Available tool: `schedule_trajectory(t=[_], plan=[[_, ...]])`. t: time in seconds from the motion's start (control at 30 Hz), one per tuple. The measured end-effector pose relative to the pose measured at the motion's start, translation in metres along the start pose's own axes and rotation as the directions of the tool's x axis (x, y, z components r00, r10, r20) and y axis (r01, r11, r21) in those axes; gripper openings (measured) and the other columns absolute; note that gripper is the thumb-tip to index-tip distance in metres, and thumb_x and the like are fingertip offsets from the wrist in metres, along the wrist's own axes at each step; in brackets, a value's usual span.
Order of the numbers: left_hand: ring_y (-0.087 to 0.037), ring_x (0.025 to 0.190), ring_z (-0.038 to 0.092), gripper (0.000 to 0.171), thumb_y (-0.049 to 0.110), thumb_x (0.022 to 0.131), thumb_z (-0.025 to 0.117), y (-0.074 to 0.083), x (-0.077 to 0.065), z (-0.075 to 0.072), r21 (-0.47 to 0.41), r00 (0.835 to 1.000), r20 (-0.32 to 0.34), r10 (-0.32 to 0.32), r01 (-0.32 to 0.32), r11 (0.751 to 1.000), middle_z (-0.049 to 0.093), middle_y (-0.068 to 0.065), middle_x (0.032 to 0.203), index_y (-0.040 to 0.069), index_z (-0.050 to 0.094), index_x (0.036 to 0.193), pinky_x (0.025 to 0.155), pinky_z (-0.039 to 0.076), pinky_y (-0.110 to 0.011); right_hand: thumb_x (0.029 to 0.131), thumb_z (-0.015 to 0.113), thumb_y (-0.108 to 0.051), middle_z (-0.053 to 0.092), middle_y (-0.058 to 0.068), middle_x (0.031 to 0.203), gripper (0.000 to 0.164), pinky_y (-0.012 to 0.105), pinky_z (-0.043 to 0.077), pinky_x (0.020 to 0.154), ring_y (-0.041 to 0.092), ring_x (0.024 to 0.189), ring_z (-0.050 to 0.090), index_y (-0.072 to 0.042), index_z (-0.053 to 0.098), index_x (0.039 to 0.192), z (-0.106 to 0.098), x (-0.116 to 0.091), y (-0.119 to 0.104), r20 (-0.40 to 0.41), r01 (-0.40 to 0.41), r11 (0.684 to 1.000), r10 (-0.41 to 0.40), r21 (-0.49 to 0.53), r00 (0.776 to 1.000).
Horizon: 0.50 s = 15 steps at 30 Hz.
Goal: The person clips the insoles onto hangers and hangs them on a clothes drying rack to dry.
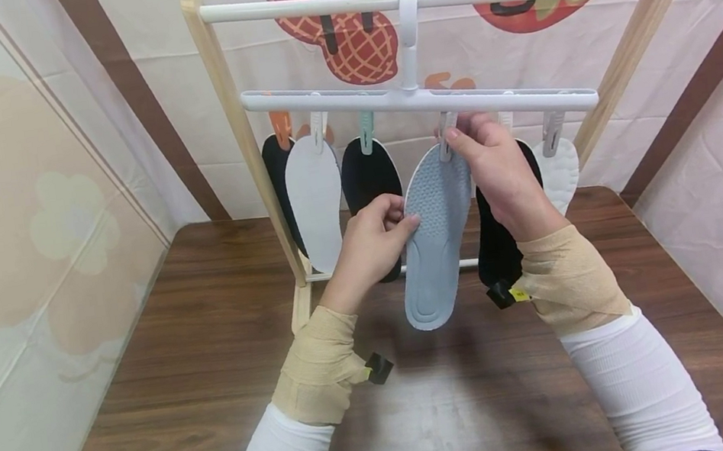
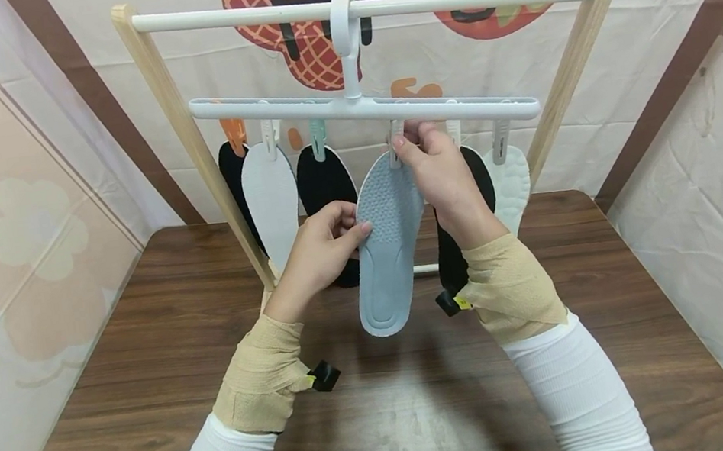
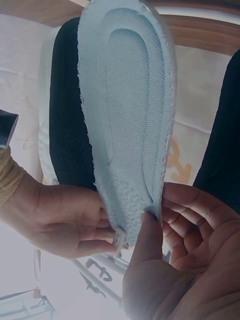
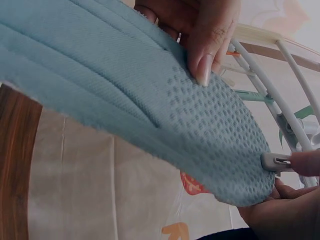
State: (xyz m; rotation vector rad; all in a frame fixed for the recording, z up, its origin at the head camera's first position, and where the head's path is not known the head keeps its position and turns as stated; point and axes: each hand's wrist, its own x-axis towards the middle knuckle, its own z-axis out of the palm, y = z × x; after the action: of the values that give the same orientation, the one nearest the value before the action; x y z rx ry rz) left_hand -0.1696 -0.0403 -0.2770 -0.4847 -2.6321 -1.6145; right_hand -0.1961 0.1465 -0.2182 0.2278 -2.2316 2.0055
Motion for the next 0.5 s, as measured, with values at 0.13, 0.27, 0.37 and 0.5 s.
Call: schedule_trajectory(t=[0.13,0.27,0.37,0.5], plan=[[-0.02,0.081,0.068,0.025,0.015,0.098,0.067,-0.001,0.0,0.0,0.009,1.0,-0.006,0.005,-0.005,1.0,0.071,-0.01,0.098,0.002,0.065,0.12,0.069,0.054,-0.029,0.107,0.048,-0.017,0.051,0.015,0.145,0.043,0.038,0.029,0.115,0.019,0.13,0.047,0.0,0.046,0.147,0.001,-0.003,0.005,0.01,-0.032,0.999,0.032,-0.035,0.999],[-0.02,0.084,0.068,0.025,0.016,0.098,0.067,-0.003,0.0,0.0,0.018,1.0,-0.014,0.008,-0.007,1.0,0.071,-0.01,0.098,0.002,0.065,0.119,0.072,0.052,-0.03,0.106,0.05,-0.014,0.051,0.016,0.144,0.044,0.038,0.033,0.113,0.019,0.127,0.049,0.0,0.044,0.148,0.002,-0.007,0.01,-0.011,-0.054,0.997,0.053,-0.053,0.999],[-0.021,0.084,0.067,0.024,0.017,0.099,0.066,-0.005,0.0,0.0,0.015,1.0,-0.018,0.004,-0.004,1.0,0.07,-0.01,0.097,0.003,0.065,0.118,0.073,0.052,-0.032,0.106,0.052,-0.015,0.052,0.018,0.141,0.047,0.04,0.036,0.111,0.02,0.123,0.05,-0.001,0.043,0.149,0.001,-0.011,0.014,-0.015,-0.08,0.993,0.079,-0.082,0.997],[-0.021,0.084,0.066,0.024,0.017,0.099,0.066,-0.007,0.0,0.0,0.011,1.0,-0.021,0.004,-0.003,1.0,0.069,-0.009,0.096,0.003,0.065,0.118,0.073,0.052,-0.032,0.106,0.053,-0.017,0.057,0.019,0.134,0.045,0.04,0.039,0.108,0.019,0.116,0.055,-0.003,0.045,0.148,-0.001,-0.015,0.019,0.008,-0.09,0.988,0.092,-0.124,0.996]])
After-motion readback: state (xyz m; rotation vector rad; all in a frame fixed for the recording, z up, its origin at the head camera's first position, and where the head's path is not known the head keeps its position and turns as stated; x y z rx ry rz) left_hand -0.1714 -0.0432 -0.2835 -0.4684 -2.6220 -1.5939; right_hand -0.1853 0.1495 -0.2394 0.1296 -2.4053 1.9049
